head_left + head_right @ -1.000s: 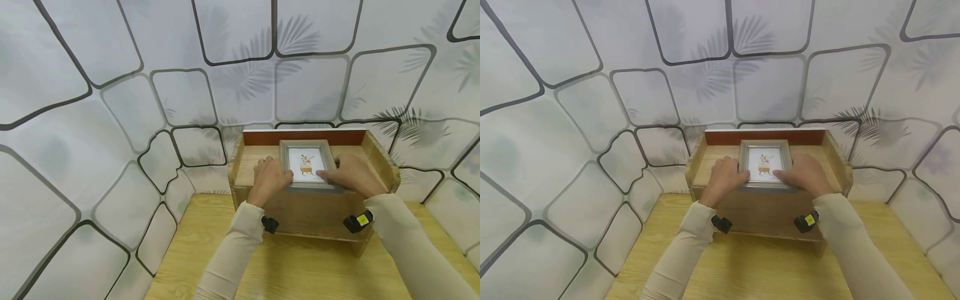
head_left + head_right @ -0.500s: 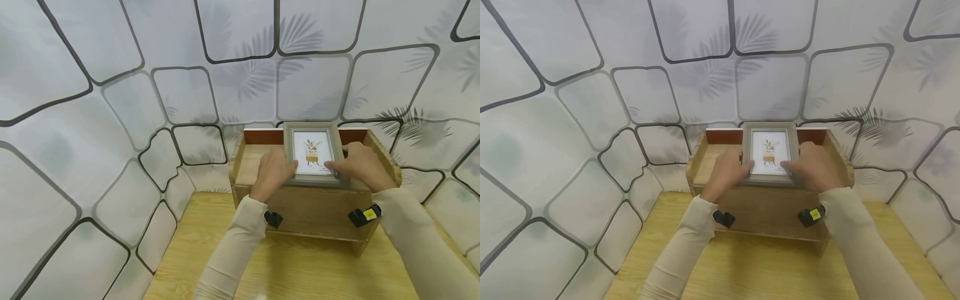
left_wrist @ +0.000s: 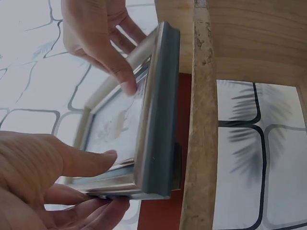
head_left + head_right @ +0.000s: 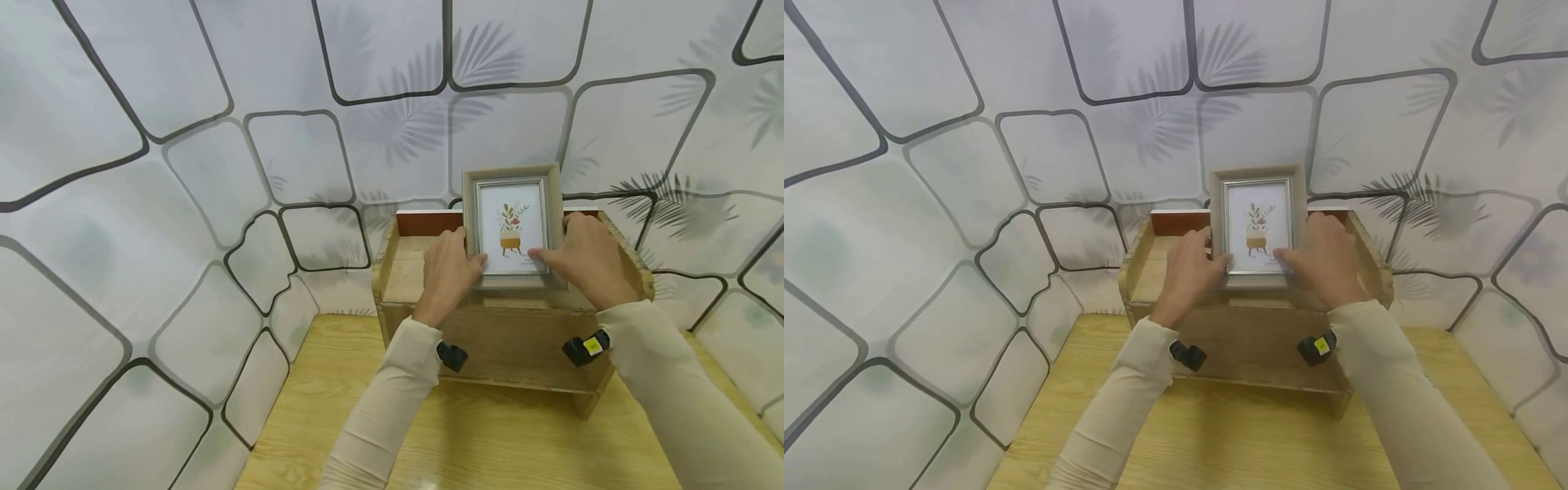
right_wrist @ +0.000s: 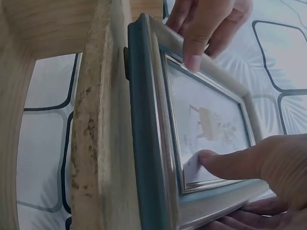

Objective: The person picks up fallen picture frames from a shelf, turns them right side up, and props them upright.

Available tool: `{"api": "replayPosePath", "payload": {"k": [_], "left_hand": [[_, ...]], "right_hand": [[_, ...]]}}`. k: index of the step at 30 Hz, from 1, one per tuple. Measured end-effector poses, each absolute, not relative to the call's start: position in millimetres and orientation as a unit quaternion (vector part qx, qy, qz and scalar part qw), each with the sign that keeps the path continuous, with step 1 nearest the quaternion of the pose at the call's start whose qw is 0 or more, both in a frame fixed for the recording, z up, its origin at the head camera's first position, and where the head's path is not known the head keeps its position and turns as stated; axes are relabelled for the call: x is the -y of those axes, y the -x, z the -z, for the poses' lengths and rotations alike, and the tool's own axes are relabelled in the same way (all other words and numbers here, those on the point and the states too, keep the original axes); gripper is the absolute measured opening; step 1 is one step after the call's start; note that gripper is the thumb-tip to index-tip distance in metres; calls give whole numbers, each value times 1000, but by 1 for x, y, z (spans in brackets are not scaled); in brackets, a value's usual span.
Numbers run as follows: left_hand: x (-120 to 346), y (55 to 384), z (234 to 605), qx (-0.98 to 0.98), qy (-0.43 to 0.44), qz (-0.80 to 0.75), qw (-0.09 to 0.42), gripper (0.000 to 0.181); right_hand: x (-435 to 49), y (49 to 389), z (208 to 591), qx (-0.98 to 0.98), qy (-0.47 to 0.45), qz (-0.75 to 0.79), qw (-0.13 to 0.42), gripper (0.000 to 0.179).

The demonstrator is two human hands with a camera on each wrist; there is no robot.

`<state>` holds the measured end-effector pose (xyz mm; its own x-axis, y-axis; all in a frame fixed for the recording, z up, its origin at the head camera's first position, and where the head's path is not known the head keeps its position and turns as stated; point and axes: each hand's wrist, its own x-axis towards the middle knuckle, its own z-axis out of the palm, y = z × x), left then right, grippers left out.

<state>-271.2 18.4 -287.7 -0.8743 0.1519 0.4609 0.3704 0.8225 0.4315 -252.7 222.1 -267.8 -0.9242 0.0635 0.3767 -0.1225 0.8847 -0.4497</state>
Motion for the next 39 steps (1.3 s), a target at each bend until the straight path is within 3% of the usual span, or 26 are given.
{"api": "replayPosePath", "payload": {"k": [9,14,24,39], "left_hand": [[-24,271,288,904,137,337,224,60],[-26,272,291,887,139,380,222,65],[-28,274,296,872,143,412,223,61],[-21,280,301,854,162,442,221,39]], "right_hand": [[-218,256,274,909,-6,-305,283,60],[-216,259,280,898,0,-317,306,60],[-216,268,293,871,0,-330,363,56],[-224,267,297,870,8,-367,328,56]]}}
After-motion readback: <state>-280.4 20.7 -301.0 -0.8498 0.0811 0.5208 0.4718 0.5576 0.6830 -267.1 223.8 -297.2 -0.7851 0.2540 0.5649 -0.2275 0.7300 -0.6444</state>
